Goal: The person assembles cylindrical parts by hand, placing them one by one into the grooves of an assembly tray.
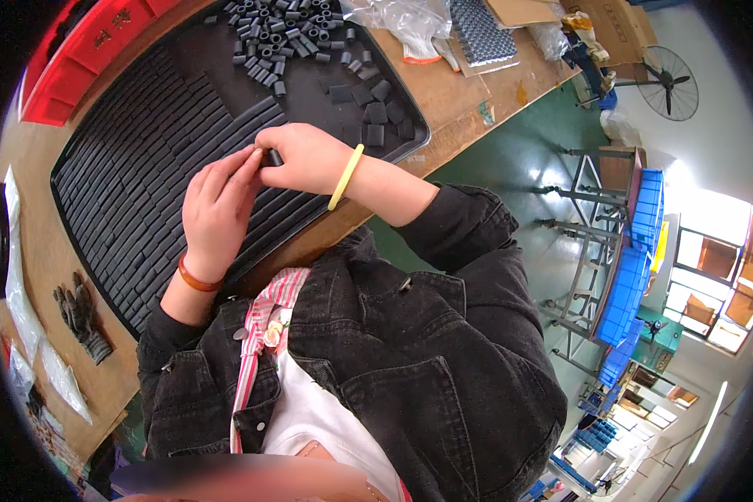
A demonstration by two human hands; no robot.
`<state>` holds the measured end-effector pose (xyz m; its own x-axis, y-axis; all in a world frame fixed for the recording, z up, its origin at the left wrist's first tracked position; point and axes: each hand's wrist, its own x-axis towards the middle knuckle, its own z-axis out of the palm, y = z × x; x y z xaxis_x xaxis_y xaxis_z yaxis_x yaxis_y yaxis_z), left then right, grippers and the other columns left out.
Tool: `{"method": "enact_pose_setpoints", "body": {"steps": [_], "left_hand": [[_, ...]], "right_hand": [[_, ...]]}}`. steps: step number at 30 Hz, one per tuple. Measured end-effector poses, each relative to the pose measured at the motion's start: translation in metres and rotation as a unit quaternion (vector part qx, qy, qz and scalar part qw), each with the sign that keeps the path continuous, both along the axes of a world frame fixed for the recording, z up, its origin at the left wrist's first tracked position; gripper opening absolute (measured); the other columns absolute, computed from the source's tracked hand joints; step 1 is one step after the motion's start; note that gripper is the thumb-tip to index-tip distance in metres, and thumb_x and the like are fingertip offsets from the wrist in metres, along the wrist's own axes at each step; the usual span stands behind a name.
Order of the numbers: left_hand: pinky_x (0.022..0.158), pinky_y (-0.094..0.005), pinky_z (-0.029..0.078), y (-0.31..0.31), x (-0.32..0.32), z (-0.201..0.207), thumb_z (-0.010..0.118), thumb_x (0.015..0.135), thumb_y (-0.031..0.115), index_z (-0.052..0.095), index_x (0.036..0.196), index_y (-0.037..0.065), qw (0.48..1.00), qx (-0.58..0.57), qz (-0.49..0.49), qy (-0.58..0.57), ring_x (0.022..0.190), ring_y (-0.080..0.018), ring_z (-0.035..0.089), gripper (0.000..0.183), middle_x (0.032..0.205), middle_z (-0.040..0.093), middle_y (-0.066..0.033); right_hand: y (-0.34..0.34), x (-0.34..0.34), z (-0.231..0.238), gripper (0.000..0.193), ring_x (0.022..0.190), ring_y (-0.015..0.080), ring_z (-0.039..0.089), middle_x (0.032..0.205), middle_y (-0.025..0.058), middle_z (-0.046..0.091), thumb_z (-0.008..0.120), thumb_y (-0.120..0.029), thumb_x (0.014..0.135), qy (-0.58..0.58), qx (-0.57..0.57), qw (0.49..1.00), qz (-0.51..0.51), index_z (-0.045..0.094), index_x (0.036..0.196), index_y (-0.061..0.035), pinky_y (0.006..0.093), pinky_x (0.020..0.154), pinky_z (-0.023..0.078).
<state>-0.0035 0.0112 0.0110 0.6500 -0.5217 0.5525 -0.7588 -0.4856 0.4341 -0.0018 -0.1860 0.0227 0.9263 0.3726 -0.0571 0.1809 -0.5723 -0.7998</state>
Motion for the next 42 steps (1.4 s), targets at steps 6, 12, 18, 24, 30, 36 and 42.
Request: {"method": "enact_pose_setpoints", "body": {"steps": [6, 12, 18, 24, 30, 36, 42], "left_hand": [[0.08, -0.0353, 0.05, 0.006, 0.003, -0.003, 0.076, 0.074, 0.011, 0.068, 0.108, 0.007, 0.994, -0.042, 0.041, 0.09, 0.09, -0.0239, 0.064, 0.034, 0.103, 0.067, -0.0054], [0.068, -0.0309, 0.052, 0.009, 0.003, 0.0, 0.074, 0.08, 0.005, 0.07, 0.097, 0.002, 0.963, -0.142, 0.062, 0.22, 0.075, -0.0244, 0.066, 0.018, 0.084, 0.068, -0.0108], [0.07, -0.0279, 0.053, 0.007, 0.003, -0.002, 0.073, 0.081, 0.003, 0.07, 0.105, 0.001, 0.945, -0.167, 0.062, 0.273, 0.075, -0.0193, 0.066, 0.024, 0.089, 0.069, -0.0112], [0.071, -0.0266, 0.052, 0.006, 0.003, -0.005, 0.074, 0.08, 0.003, 0.069, 0.106, 0.0, 0.926, -0.195, 0.065, 0.317, 0.074, -0.0165, 0.064, 0.027, 0.088, 0.068, -0.0096], [0.07, -0.0274, 0.052, 0.009, 0.005, -0.007, 0.074, 0.08, 0.003, 0.068, 0.101, -0.002, 0.937, -0.178, 0.07, 0.293, 0.074, -0.0175, 0.064, 0.023, 0.088, 0.067, -0.01], [0.071, -0.0283, 0.052, 0.007, 0.005, -0.003, 0.072, 0.081, 0.003, 0.068, 0.101, -0.002, 0.938, -0.172, 0.065, 0.293, 0.075, -0.0187, 0.065, 0.021, 0.088, 0.067, -0.0108], [0.071, -0.0273, 0.052, 0.008, 0.003, -0.003, 0.071, 0.083, 0.003, 0.068, 0.104, -0.001, 0.93, -0.194, 0.059, 0.307, 0.075, -0.0173, 0.064, 0.022, 0.088, 0.067, -0.0102]], "right_hand": [[-0.002, 0.002, 0.009, 0.022, 0.058, 0.0026, 0.046, 0.088, 0.0017, 0.062, 0.062, -0.017, 0.092, 0.241, 0.264, 0.93, -0.089, 0.059, 0.108, -0.0021, 0.0185, 0.05, 0.038], [0.002, 0.002, 0.008, 0.019, 0.058, 0.0001, 0.046, 0.094, 0.0048, 0.069, 0.062, -0.014, 0.094, 0.213, 0.289, 0.921, -0.152, 0.06, 0.107, -0.0008, 0.0159, 0.048, 0.036], [0.003, 0.006, -0.004, 0.016, 0.072, 0.0011, 0.056, 0.089, 0.0019, 0.07, 0.07, -0.012, 0.089, 0.049, 0.213, 0.958, -0.183, 0.068, 0.1, -0.0007, 0.0162, 0.06, 0.044], [0.027, -0.002, 0.0, 0.015, 0.077, 0.0046, 0.06, 0.087, 0.001, 0.069, 0.073, -0.011, 0.087, 0.042, 0.298, 0.93, -0.211, 0.068, 0.097, -0.0006, 0.0192, 0.066, 0.048], [0.035, -0.003, 0.003, 0.02, 0.065, 0.0062, 0.052, 0.077, 0.0017, 0.062, 0.078, -0.014, 0.082, -0.111, 0.134, 0.967, -0.188, 0.065, 0.092, -0.0013, 0.0216, 0.061, 0.045], [0.033, -0.006, 0.003, 0.023, 0.062, 0.0153, 0.058, 0.075, 0.0078, 0.063, 0.078, -0.018, 0.08, -0.099, 0.159, 0.958, -0.217, 0.063, 0.086, -0.0013, 0.0276, 0.059, 0.049], [0.032, -0.004, 0.004, 0.019, 0.067, 0.0059, 0.053, 0.076, 0.0006, 0.063, 0.077, -0.015, 0.083, -0.129, 0.102, 0.966, -0.2, 0.064, 0.087, -0.0013, 0.0216, 0.061, 0.045]]}}
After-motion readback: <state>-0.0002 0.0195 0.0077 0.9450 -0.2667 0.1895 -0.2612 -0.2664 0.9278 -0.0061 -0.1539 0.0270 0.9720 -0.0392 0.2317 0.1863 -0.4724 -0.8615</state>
